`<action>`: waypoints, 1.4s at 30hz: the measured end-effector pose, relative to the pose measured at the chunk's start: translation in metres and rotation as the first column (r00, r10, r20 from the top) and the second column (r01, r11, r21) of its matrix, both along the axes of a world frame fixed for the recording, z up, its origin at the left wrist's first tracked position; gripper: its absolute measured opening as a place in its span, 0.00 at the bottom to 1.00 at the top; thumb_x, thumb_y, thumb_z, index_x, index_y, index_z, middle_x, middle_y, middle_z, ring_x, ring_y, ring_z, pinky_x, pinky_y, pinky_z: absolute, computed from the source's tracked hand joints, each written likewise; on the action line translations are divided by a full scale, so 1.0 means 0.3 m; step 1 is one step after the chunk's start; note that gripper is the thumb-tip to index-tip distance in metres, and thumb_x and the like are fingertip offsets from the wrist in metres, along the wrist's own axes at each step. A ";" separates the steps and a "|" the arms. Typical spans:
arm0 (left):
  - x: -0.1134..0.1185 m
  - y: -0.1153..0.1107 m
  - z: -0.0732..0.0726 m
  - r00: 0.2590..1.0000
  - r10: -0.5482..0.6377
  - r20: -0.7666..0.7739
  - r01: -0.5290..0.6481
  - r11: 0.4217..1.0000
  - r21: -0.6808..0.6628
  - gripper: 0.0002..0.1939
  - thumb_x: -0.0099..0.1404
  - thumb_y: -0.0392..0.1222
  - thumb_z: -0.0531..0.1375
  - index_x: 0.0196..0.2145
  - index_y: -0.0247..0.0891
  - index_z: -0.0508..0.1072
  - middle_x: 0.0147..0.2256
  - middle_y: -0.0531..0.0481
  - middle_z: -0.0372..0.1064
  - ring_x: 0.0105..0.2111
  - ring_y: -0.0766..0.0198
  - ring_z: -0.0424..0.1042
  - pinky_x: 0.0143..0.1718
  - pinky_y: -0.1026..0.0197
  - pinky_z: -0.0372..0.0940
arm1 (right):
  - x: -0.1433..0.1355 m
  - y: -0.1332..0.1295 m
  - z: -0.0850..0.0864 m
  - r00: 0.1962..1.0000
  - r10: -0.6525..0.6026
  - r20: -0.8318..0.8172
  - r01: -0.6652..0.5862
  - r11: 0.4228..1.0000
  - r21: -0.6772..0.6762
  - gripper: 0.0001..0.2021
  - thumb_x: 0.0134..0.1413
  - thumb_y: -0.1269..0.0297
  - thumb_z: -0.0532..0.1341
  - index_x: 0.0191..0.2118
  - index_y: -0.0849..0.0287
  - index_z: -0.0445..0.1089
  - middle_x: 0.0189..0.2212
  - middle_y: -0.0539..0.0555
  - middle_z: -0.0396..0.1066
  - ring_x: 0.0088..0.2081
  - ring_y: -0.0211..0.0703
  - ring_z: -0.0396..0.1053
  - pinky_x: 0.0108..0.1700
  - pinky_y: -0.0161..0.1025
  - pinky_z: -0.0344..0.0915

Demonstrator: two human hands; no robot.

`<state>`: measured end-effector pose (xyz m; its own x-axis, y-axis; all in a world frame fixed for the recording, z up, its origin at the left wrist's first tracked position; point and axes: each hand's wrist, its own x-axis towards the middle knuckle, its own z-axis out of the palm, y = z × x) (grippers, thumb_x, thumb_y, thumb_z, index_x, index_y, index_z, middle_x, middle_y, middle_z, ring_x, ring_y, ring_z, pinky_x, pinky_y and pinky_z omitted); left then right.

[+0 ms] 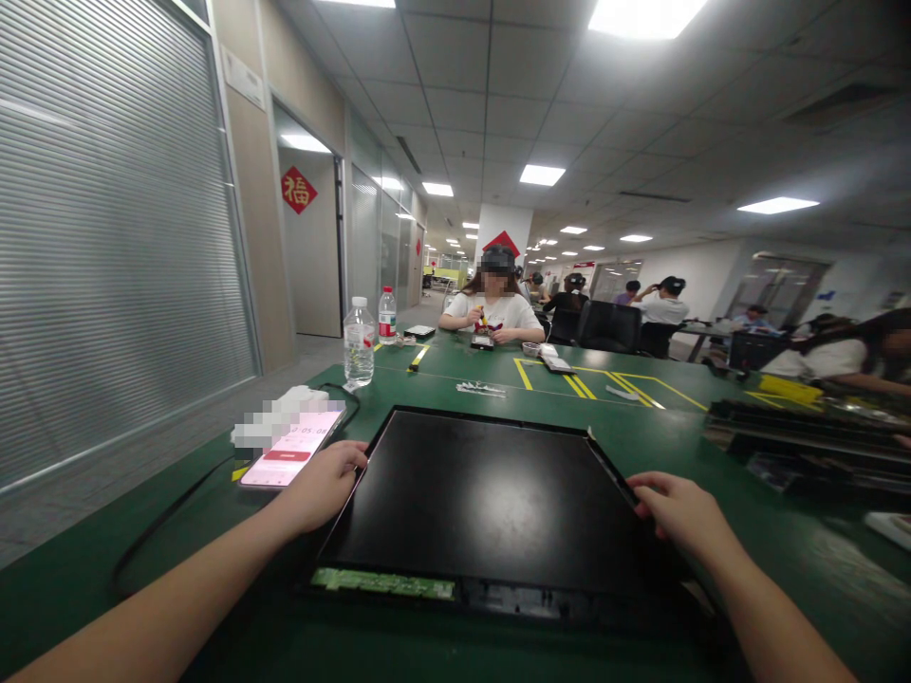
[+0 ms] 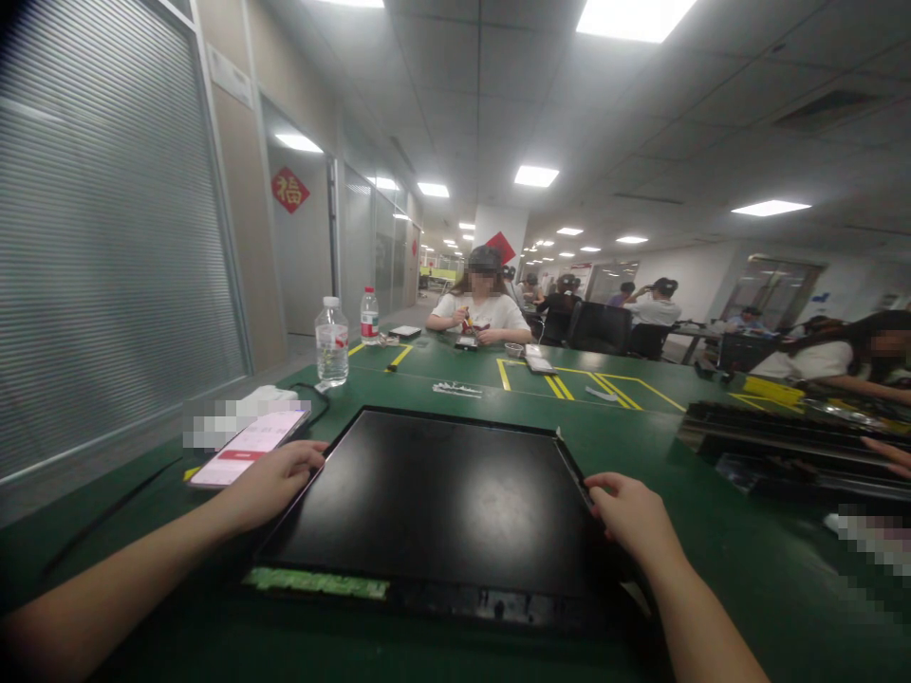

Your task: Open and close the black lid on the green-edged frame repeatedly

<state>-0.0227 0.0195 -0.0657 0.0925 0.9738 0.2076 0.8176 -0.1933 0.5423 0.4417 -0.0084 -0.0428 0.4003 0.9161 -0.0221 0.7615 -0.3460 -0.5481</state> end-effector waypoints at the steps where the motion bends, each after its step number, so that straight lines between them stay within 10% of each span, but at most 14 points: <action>1: -0.001 0.001 -0.001 1.000 -0.002 -0.002 0.002 1.000 0.000 0.13 0.53 0.35 0.49 0.28 0.39 0.74 0.49 0.46 0.68 0.49 0.57 0.67 0.50 0.60 0.60 | 0.001 0.000 0.000 1.000 0.000 0.001 0.000 1.000 -0.001 0.18 0.45 0.60 0.52 0.41 0.59 0.71 0.23 0.51 0.73 0.17 0.37 0.67 0.24 0.34 0.62; 42: -0.026 -0.001 -0.006 0.986 -0.151 -0.067 0.153 0.988 0.024 0.19 0.55 0.39 0.52 0.44 0.38 0.71 0.50 0.44 0.64 0.50 0.54 0.63 0.53 0.53 0.57 | -0.015 0.000 0.003 0.999 0.015 0.039 -0.014 1.000 -0.013 0.19 0.44 0.63 0.52 0.41 0.59 0.72 0.23 0.51 0.74 0.18 0.37 0.67 0.25 0.34 0.63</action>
